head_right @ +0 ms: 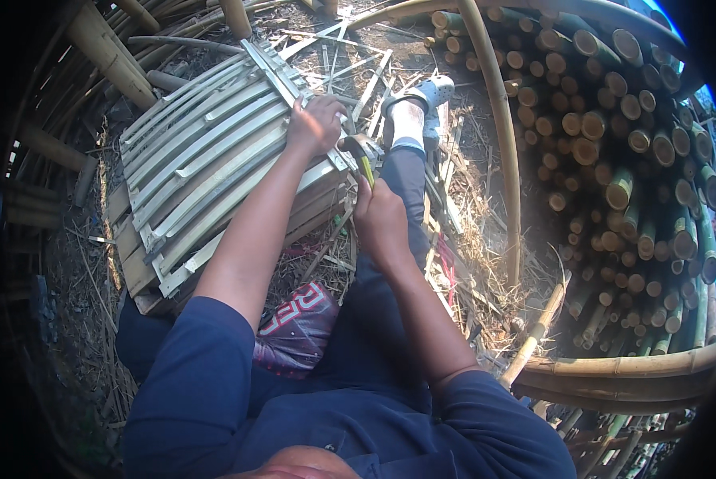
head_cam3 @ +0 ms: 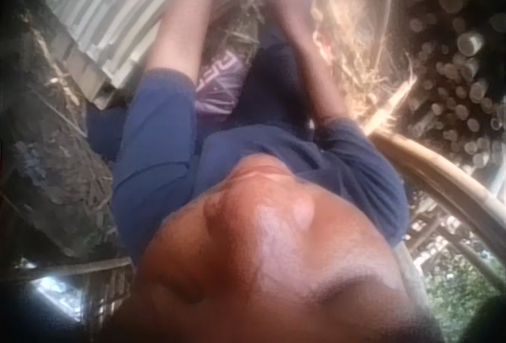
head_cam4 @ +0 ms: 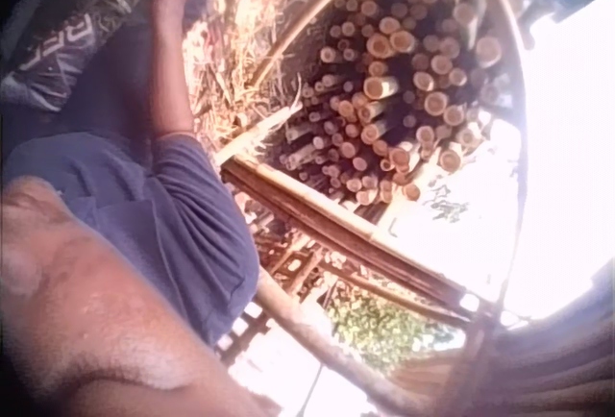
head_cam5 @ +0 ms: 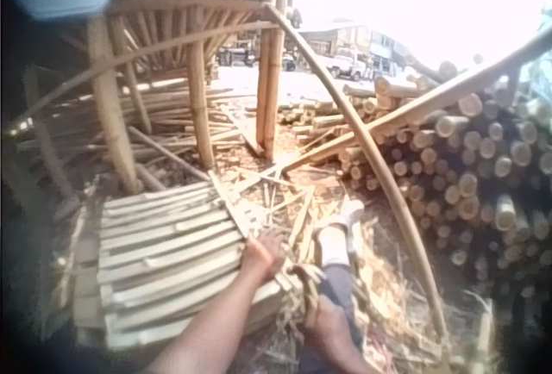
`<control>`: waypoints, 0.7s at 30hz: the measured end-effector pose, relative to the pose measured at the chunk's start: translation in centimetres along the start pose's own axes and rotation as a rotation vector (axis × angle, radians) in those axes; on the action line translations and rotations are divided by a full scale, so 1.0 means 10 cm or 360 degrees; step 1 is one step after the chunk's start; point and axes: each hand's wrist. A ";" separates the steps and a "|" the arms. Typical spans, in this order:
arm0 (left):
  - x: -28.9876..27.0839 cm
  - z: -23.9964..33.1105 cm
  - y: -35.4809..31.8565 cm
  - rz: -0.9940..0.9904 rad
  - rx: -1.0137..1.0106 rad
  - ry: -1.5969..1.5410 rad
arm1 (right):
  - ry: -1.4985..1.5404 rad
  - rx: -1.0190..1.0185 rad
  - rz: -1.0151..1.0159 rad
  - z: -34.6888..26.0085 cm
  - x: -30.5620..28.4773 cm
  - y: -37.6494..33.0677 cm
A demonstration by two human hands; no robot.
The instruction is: The person constructs a bamboo frame by hammering small wooden pegs into pre-drilled holes in thin bamboo slats.
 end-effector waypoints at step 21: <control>-0.13 0.11 0.00 -0.0230 -0.0049 0.0004 | 0.0337 -0.0390 0.0628 -0.20 -0.10 -0.18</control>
Point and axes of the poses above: each hand's wrist, its own y-axis towards the middle knuckle, its own x-axis out of the palm, z = x × y, and after that the axes turned 15 degrees about -z, right-handed
